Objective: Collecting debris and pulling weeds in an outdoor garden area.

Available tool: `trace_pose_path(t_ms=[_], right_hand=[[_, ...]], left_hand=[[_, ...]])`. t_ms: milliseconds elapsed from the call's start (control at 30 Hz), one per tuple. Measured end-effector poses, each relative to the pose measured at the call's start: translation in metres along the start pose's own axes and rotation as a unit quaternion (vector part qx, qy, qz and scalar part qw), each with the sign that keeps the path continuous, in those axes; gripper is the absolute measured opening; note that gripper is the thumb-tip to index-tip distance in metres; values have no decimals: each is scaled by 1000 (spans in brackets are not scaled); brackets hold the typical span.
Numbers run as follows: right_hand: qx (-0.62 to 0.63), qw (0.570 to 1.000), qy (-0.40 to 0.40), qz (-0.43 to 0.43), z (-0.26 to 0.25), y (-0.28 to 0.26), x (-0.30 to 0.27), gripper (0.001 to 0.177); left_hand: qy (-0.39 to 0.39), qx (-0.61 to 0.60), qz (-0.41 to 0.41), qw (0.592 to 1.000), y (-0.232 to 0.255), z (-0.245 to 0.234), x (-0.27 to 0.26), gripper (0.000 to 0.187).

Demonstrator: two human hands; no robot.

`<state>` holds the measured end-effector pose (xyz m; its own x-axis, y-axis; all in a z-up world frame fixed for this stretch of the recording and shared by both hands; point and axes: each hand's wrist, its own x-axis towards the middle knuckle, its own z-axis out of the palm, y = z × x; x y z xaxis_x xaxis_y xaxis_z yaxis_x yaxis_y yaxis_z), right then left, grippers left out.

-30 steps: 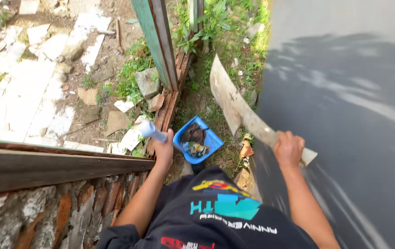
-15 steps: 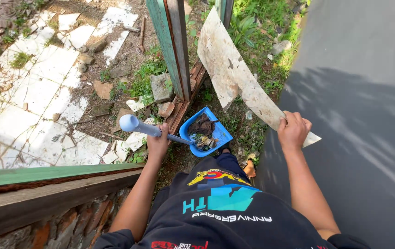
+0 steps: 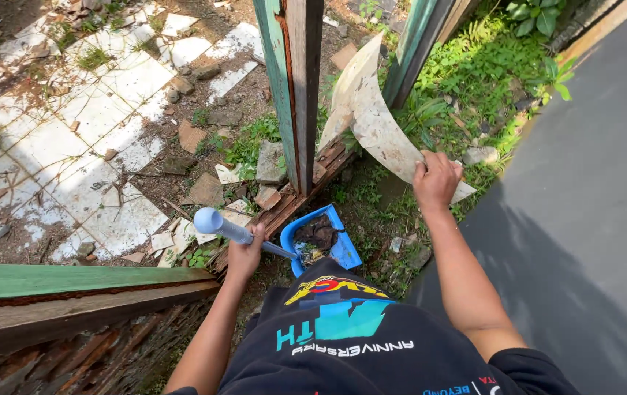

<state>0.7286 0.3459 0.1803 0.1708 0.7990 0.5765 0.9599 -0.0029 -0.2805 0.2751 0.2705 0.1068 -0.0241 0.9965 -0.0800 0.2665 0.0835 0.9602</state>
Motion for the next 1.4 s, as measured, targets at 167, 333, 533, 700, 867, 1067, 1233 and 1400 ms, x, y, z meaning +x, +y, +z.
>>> trace_pose_path(t_ms=[167,333,533,700,867,1067,1233,1400], right_hand=[[41,998,1,-46,57,-17,99,27],[87,995,1,-51,124,-45,177,27],[152,968,-185,77,250,-45,238,46],[94,926,-355,87,252,-34,177,97],[83,895,-432,78,256,42,14,66],[75,837,-512,174,169,84,-116,54],[173,817,-521,176,141,110,-194,54],[306,810,-444,228,70,29,-169,54]], left_hand=[[63,-24,-32,997,-3,11,-28,44],[158,-38,-14,987,8,28,-47,44],[198,-15,-58,978,36,52,-56,43],[124,41,-62,989,55,61,-39,43],[45,1,-69,997,64,74,-8,43],[-29,-33,-36,998,72,98,23,37],[-102,-73,37,991,69,133,39,27],[-202,-245,39,948,77,175,51,33]])
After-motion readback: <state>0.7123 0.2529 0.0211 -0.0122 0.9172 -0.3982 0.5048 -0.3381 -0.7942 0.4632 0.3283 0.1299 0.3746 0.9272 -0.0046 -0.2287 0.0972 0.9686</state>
